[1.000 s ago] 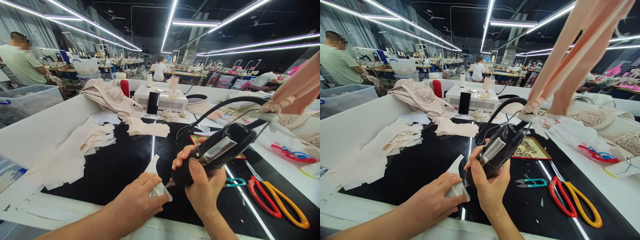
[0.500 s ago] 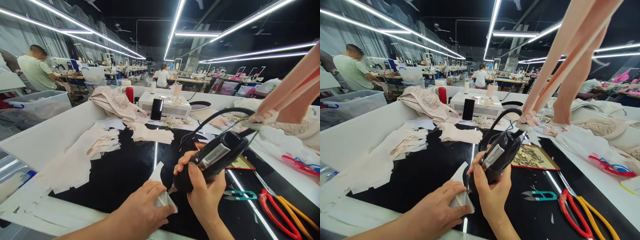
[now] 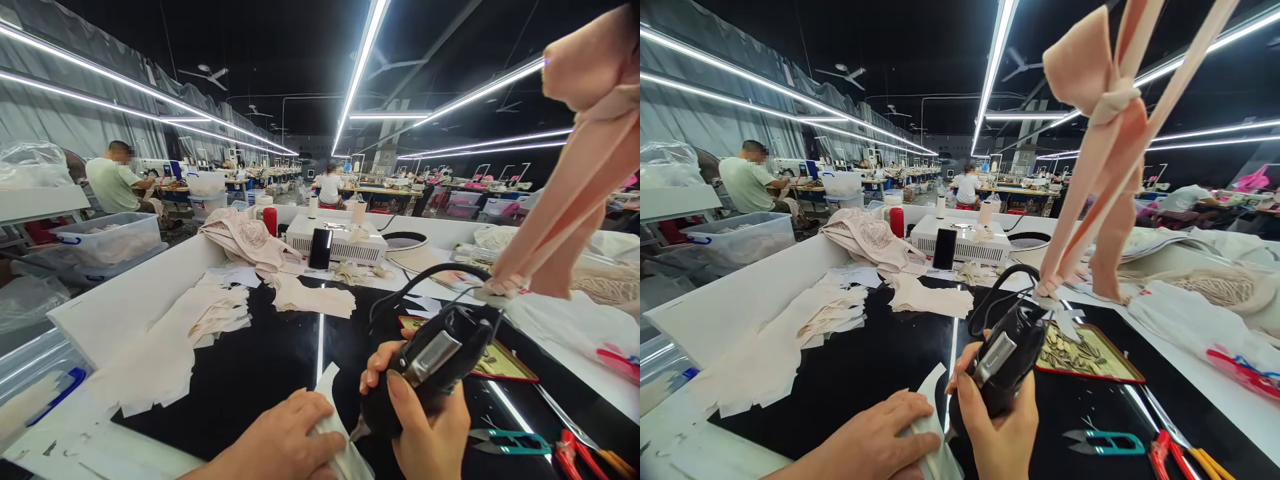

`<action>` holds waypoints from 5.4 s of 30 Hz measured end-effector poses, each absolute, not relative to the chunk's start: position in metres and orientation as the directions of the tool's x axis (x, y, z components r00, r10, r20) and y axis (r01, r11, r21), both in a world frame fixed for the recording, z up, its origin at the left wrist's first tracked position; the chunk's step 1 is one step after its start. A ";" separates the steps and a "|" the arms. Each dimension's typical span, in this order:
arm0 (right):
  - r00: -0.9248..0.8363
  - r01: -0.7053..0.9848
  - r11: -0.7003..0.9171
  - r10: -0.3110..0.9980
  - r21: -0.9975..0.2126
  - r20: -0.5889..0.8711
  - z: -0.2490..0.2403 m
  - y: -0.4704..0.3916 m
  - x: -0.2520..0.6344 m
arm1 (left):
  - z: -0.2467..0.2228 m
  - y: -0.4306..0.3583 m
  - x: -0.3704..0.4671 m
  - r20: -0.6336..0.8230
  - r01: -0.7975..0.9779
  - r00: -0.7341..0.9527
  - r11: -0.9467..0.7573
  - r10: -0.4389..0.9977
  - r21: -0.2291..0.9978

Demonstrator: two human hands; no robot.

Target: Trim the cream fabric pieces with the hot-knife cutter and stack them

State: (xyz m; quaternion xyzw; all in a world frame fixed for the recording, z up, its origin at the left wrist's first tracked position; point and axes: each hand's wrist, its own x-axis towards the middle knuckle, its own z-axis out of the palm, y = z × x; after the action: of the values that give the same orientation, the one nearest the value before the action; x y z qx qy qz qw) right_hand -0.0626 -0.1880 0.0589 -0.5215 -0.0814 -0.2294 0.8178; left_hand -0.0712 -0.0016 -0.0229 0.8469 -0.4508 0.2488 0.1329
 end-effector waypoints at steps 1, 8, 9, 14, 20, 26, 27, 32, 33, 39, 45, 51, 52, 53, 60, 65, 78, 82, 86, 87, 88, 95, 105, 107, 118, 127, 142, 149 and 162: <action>0.880 0.463 0.344 -0.292 -0.817 0.375 0.059 -0.188 -0.063 | -0.023 0.000 -0.070 0.539 -0.831 0.472 -0.556 -0.698 0.007; 0.888 0.447 0.361 -0.287 -0.818 0.359 0.060 -0.187 -0.063 | -0.020 0.003 -0.069 0.501 -0.833 0.494 -0.552 -0.711 0.039; 0.890 0.444 0.367 -0.289 -0.817 0.353 0.061 -0.187 -0.064 | -0.019 0.003 -0.069 0.502 -0.836 0.493 -0.547 -0.711 0.045; 0.888 0.446 0.367 -0.292 -0.816 0.354 0.062 -0.186 -0.064 | -0.014 0.007 -0.068 0.481 -0.843 0.498 -0.534 -0.721 0.072; 0.881 0.460 0.348 -0.296 -0.817 0.370 0.062 -0.187 -0.064 | -0.006 0.009 -0.070 0.409 -0.829 0.543 -0.545 -0.733 0.126; 0.881 0.458 0.363 -0.309 -0.812 0.358 0.063 -0.185 -0.064 | 0.003 0.012 -0.067 0.334 -0.830 0.555 -0.536 -0.762 0.158; 0.881 0.458 0.364 -0.309 -0.811 0.358 0.063 -0.185 -0.064 | 0.005 0.013 -0.065 0.316 -0.830 0.557 -0.529 -0.768 0.178; 0.883 0.455 0.366 -0.305 -0.812 0.357 0.062 -0.186 -0.063 | 0.010 0.019 -0.049 0.263 -0.836 0.542 -0.477 -0.799 0.273; 0.883 0.454 0.366 -0.303 -0.812 0.357 0.062 -0.186 -0.063 | 0.011 0.020 -0.046 0.258 -0.839 0.533 -0.463 -0.806 0.287; 0.884 0.454 0.364 -0.301 -0.813 0.359 0.063 -0.186 -0.064 | 0.013 0.025 -0.027 0.269 -0.868 0.465 -0.373 -0.844 0.328; 0.890 0.436 0.371 -0.312 -0.820 0.332 0.065 -0.184 -0.066 | 0.013 0.027 -0.017 0.290 -0.889 0.419 -0.324 -0.861 0.322; 0.883 0.454 0.339 -0.296 -0.824 0.364 0.063 -0.186 -0.064 | 0.015 0.030 -0.023 0.276 -0.888 0.440 -0.366 -0.855 0.280; 0.882 0.457 0.336 -0.293 -0.824 0.369 0.063 -0.186 -0.064 | 0.015 0.030 -0.025 0.275 -0.886 0.446 -0.377 -0.852 0.269; 0.880 0.461 0.332 -0.291 -0.823 0.375 0.063 -0.186 -0.064 | 0.015 0.030 -0.027 0.274 -0.885 0.451 -0.388 -0.849 0.257; 0.879 0.462 0.327 -0.295 -0.825 0.375 0.064 -0.185 -0.065 | 0.010 0.028 -0.029 0.320 -0.909 0.417 -0.378 -0.851 0.179; 0.882 0.457 0.352 -0.295 -0.817 0.366 0.063 -0.186 -0.064 | 0.010 0.024 -0.026 0.345 -0.942 0.334 -0.320 -0.877 0.100; 0.856 0.513 0.325 -0.260 -0.795 0.446 0.058 -0.191 -0.059 | 0.014 0.026 -0.028 0.300 -0.920 0.392 -0.373 -0.870 0.121; 0.827 0.563 0.309 -0.212 -0.767 0.521 0.058 -0.196 -0.057 | 0.021 0.026 -0.033 0.255 -0.903 0.429 -0.404 -0.866 0.148; 0.826 0.563 0.321 -0.209 -0.762 0.523 0.060 -0.197 -0.057 | 0.027 0.025 -0.038 0.232 -0.904 0.428 -0.411 -0.874 0.121; 0.827 0.562 0.319 -0.205 -0.764 0.523 0.060 -0.197 -0.057 | 0.029 0.024 -0.039 0.228 -0.906 0.423 -0.409 -0.877 0.107; 0.827 0.562 0.315 -0.200 -0.764 0.526 0.059 -0.197 -0.057 | 0.030 0.023 -0.040 0.224 -0.907 0.420 -0.409 -0.879 0.094; 0.831 0.555 0.312 -0.193 -0.771 0.521 0.058 -0.198 -0.056 | 0.032 0.018 -0.050 0.235 -0.911 0.404 -0.413 -0.884 0.013; 0.834 0.551 0.286 -0.209 -0.784 0.510 0.060 -0.196 -0.055 | 0.019 0.018 -0.055 0.301 -0.902 0.414 -0.432 -0.859 0.007; 0.833 0.554 0.291 -0.213 -0.780 0.511 0.061 -0.196 -0.053 | 0.017 0.018 -0.055 0.296 -0.900 0.420 -0.437 -0.858 0.009; 0.825 0.565 0.294 -0.234 -0.771 0.515 0.062 -0.191 -0.045 | 0.015 0.019 -0.055 0.282 -0.896 0.437 -0.440 -0.854 0.057; 0.808 0.589 0.287 -0.242 -0.756 0.538 0.060 -0.187 -0.044 | 0.013 0.019 -0.054 0.259 -0.885 0.464 -0.455 -0.847 0.097; 0.800 0.600 0.314 -0.266 -0.736 0.538 0.060 -0.181 -0.035 | 0.013 0.017 -0.054 0.229 -0.879 0.474 -0.442 -0.850 0.182; 0.811 0.582 0.288 -0.279 -0.761 0.515 0.059 -0.182 -0.036 | 0.017 0.019 -0.051 0.272 -0.884 0.462 -0.415 -0.844 0.215; 0.811 0.582 0.277 -0.270 -0.764 0.520 0.057 -0.184 -0.037 | 0.018 0.019 0.005 0.271 -0.890 0.356 -0.236 -0.894 0.390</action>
State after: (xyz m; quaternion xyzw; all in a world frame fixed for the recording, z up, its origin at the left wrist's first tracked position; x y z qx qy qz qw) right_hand -0.0371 -0.1841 0.0569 -0.5366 -0.1456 -0.2710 0.7857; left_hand 0.0048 0.0191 0.0183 0.7862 -0.5674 -0.0047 0.2449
